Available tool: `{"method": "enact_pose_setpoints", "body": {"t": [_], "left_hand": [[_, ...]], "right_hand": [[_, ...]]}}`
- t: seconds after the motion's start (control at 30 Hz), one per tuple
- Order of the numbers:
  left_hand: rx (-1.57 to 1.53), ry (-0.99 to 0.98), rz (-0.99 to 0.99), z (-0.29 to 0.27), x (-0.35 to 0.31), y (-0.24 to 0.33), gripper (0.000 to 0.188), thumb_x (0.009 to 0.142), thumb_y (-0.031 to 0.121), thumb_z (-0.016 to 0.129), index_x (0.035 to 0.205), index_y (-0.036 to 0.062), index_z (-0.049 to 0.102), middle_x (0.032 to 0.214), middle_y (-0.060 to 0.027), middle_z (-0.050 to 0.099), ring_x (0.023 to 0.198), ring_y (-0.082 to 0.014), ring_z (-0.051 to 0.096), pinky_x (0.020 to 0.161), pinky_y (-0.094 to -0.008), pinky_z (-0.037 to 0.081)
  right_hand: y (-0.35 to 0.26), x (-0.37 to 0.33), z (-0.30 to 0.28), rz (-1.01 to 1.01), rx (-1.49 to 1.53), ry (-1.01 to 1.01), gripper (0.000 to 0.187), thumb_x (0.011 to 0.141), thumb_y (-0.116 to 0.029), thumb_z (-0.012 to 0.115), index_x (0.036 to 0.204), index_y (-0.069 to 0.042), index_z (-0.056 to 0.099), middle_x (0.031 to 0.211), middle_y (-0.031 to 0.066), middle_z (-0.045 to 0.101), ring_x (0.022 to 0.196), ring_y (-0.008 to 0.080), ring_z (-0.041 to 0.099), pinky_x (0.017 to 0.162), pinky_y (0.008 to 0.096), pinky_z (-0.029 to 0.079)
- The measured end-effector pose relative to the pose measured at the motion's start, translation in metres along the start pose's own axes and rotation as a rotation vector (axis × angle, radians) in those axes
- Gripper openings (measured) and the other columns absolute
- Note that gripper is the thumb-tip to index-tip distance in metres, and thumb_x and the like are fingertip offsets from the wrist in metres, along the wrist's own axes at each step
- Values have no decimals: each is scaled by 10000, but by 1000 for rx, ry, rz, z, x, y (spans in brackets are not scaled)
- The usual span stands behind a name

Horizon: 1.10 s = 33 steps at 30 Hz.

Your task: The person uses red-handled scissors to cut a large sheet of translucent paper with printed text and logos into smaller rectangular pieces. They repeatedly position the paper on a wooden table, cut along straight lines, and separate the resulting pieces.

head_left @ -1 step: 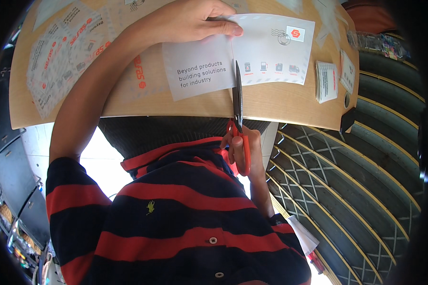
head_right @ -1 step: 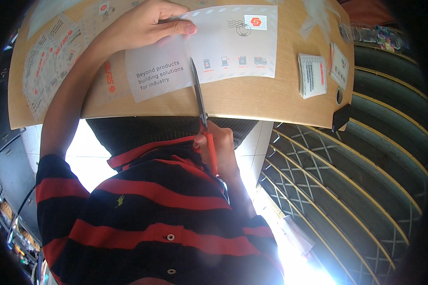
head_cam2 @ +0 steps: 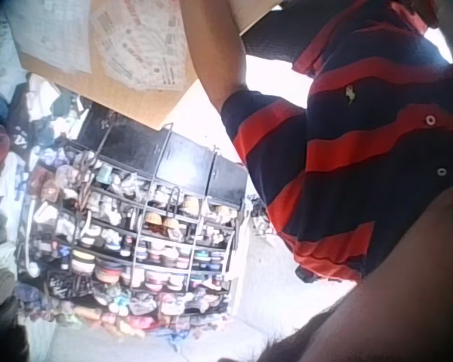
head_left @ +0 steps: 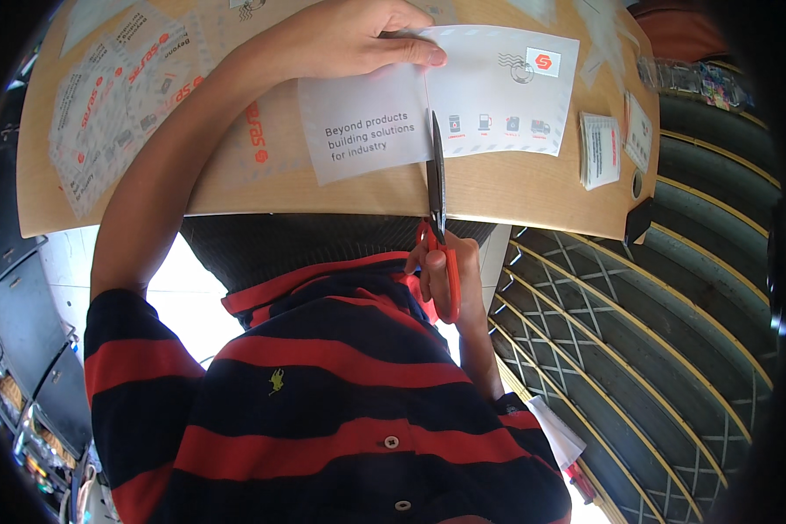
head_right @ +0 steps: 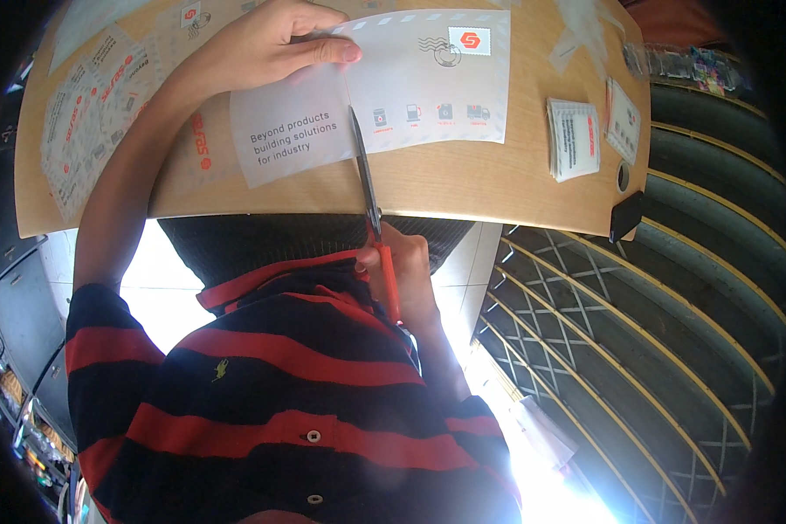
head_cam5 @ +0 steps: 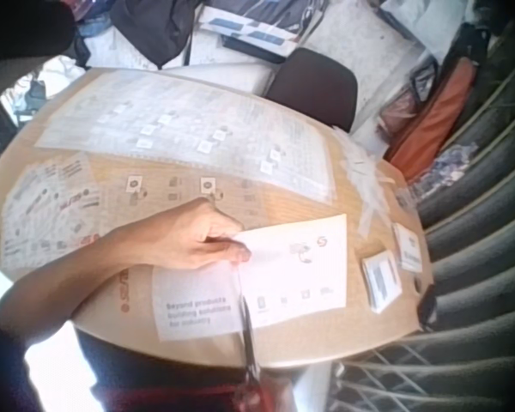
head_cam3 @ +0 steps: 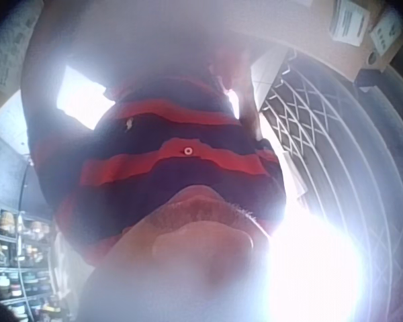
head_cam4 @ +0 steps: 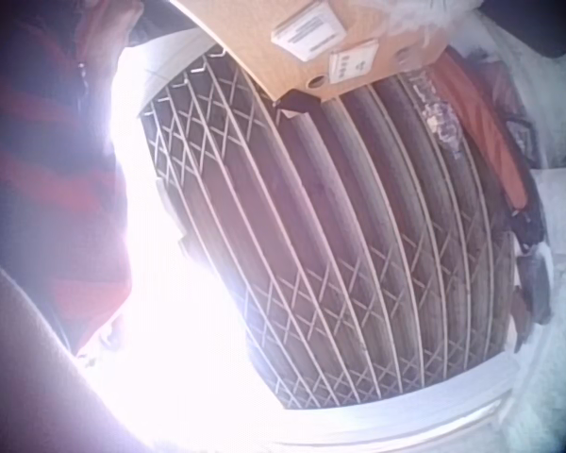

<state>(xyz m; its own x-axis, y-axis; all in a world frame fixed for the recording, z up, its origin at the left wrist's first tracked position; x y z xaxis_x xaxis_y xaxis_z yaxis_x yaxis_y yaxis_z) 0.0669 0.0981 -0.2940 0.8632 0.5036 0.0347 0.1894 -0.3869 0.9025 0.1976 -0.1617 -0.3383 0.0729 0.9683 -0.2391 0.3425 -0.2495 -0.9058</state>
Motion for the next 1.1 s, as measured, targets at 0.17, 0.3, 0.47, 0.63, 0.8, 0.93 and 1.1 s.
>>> {"method": "enact_pose_setpoints", "body": {"t": [0.17,0.3,0.47,0.63,0.8,0.93,1.1], "left_hand": [[-8,8,-59,0,0,3,216,925,191,655,864,-14,684,672,-124,653,585,-139,573,571,-325,445],[-34,8,12,-2,-2,6,208,921,188,660,886,-15,691,687,-124,665,597,-138,590,578,-320,457],[-61,-56,73,5,0,1,197,921,169,655,894,-22,693,691,-132,667,595,-147,594,576,-319,457],[16,-77,91,7,2,0,191,922,160,653,903,-26,694,681,-142,658,575,-163,582,563,-332,445],[-45,-44,138,7,1,2,191,923,160,652,909,-26,696,681,-146,659,571,-171,580,561,-336,441],[39,-50,141,14,1,-8,278,954,258,632,925,-12,691,666,-83,606,590,-112,522,553,-287,396],[32,-96,146,20,-2,-3,348,984,312,594,930,-18,690,611,-59,540,560,-94,458,529,-282,357]], "right_hand": [[0,-2,-2,21,-38,-10,725,965,-649,402,693,14,508,438,30,461,359,103,493,521,283,503],[-1,-2,-1,23,-72,12,729,967,-649,398,672,9,506,425,26,458,364,102,490,480,271,470],[-2,2,0,-100,-69,11,733,971,-649,384,678,11,508,420,20,447,375,114,490,472,279,459],[1,2,2,-71,-69,37,743,965,-663,381,683,11,518,418,17,443,369,111,490,458,274,439],[-3,2,2,-43,-97,36,753,960,-674,376,680,11,517,419,17,441,368,103,492,417,258,404],[4,2,2,-45,-128,29,756,954,-685,375,667,4,494,424,22,435,366,104,490,416,256,403],[5,1,6,-28,-73,50,730,944,-675,413,670,-2,486,467,51,461,394,150,505,430,290,405]]}}
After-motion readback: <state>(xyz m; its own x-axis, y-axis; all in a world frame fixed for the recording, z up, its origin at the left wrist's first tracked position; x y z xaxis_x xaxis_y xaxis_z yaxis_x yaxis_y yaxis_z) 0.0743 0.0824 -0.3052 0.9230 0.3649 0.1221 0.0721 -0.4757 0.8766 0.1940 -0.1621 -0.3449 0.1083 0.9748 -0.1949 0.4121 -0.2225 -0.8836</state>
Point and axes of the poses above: each hand's wrist, its own x-axis towards the middle knuckle, its own z-axis out of the palm, y = z × x, the point moved 3 cm from there along x, towards the middle knuckle
